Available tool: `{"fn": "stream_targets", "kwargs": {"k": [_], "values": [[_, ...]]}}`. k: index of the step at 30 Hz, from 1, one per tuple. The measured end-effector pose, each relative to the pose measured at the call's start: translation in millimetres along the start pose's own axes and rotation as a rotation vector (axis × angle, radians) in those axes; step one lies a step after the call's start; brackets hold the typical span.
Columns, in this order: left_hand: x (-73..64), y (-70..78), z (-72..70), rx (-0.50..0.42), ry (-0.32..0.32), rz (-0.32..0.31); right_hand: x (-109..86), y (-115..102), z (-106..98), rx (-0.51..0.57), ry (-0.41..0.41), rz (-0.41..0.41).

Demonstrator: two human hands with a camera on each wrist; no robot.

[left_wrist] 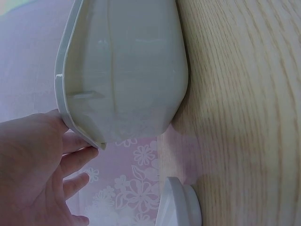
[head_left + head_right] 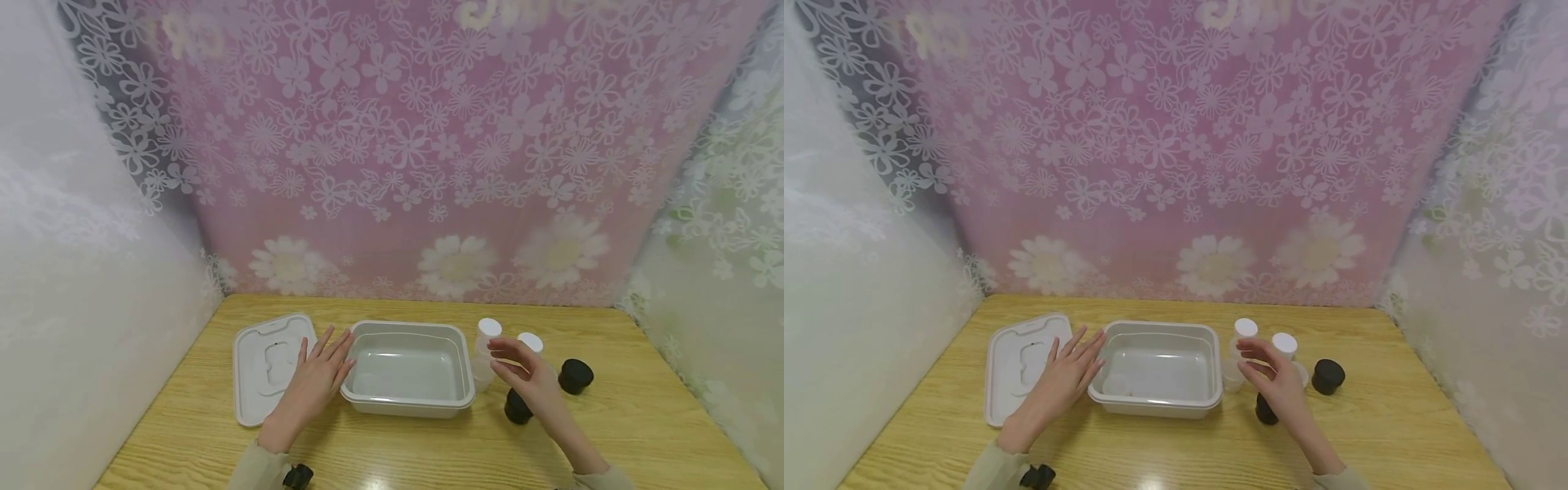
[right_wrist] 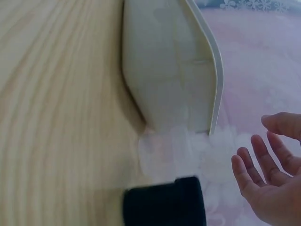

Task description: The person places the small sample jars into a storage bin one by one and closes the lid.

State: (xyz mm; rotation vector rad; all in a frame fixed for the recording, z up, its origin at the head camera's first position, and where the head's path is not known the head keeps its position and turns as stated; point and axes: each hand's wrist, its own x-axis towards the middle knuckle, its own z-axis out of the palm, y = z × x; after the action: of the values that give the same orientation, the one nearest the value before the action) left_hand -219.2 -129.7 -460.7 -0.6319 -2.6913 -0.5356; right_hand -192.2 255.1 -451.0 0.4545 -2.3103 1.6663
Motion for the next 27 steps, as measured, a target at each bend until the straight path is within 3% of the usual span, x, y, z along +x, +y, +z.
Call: {"fn": "stream_targets", "kwargs": {"k": [15,22,27], "values": [[-1.6,0.5,-0.3,-0.011,-0.021,-0.012,-42.2,12,-32,-0.208,0.07,0.157],[-1.5,1.1,-0.1,-0.016,-0.014,-0.013,-48.3,15,-34,-0.274,0.032,0.242],[-1.6,0.7,-0.4,-0.017,-0.01,-0.008,-51.3,18,-34,-0.249,-0.017,0.306]]}}
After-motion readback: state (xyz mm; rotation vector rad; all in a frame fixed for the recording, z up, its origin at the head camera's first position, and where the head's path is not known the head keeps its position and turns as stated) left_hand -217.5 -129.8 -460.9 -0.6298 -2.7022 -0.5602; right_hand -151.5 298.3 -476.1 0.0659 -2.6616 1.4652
